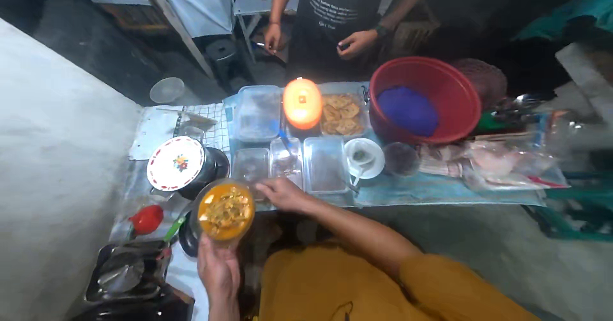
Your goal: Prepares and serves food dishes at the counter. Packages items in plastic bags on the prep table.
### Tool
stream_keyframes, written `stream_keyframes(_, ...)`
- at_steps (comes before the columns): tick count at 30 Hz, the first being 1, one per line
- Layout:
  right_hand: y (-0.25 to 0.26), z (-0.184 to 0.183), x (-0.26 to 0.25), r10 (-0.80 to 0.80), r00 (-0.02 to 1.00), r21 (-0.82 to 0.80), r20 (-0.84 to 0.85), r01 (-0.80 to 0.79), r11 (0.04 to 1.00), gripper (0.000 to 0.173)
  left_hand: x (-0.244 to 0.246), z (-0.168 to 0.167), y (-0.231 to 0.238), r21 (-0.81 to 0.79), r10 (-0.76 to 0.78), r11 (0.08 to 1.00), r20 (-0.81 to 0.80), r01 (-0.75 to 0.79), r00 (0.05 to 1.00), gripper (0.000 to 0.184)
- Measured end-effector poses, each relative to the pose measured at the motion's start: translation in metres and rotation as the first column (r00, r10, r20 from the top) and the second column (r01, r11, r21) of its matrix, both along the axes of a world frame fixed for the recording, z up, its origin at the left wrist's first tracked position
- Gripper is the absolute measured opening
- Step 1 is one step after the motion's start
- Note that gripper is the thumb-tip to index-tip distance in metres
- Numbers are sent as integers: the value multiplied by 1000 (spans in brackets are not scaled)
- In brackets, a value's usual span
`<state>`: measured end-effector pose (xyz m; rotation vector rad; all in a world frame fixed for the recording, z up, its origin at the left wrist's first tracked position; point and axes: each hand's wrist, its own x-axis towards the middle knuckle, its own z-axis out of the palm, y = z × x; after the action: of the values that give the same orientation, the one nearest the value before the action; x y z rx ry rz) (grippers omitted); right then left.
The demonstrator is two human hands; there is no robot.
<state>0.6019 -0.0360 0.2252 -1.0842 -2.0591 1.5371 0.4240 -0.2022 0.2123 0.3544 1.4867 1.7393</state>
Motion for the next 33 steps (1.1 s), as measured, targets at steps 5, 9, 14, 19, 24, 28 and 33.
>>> stream_keyframes(5,-40,2,64,-122,992,-143,-19,118,983,42,54,-11,14,-19,-130,991,65,131,989,46)
stream_keyframes(9,-50,-2,91,-292,956,-199,20,290,936,39,79,-21,26,-49,-203,976,138,211,969,42)
stream_keyframes(14,-49,-3,118,-439,881,-137,177,463,875,36,98,-22,55,-83,-368,918,184,387,911,41)
stream_keyframes(19,-36,-7,143,-564,773,-110,290,612,783,35,110,-32,97,-176,-575,790,117,587,810,41)
stream_keyframes(24,-18,-22,162,-654,688,-77,315,705,705,31,121,-37,144,-403,-766,614,-96,679,636,32)
stream_keyframes(28,-5,-32,173,-695,639,-83,329,753,653,32,123,-42,170,-377,-837,542,-164,751,522,30)
stream_keyframes(33,4,-42,181,-728,614,-83,304,779,622,34,129,-52,186,-307,-850,527,-168,793,500,39)
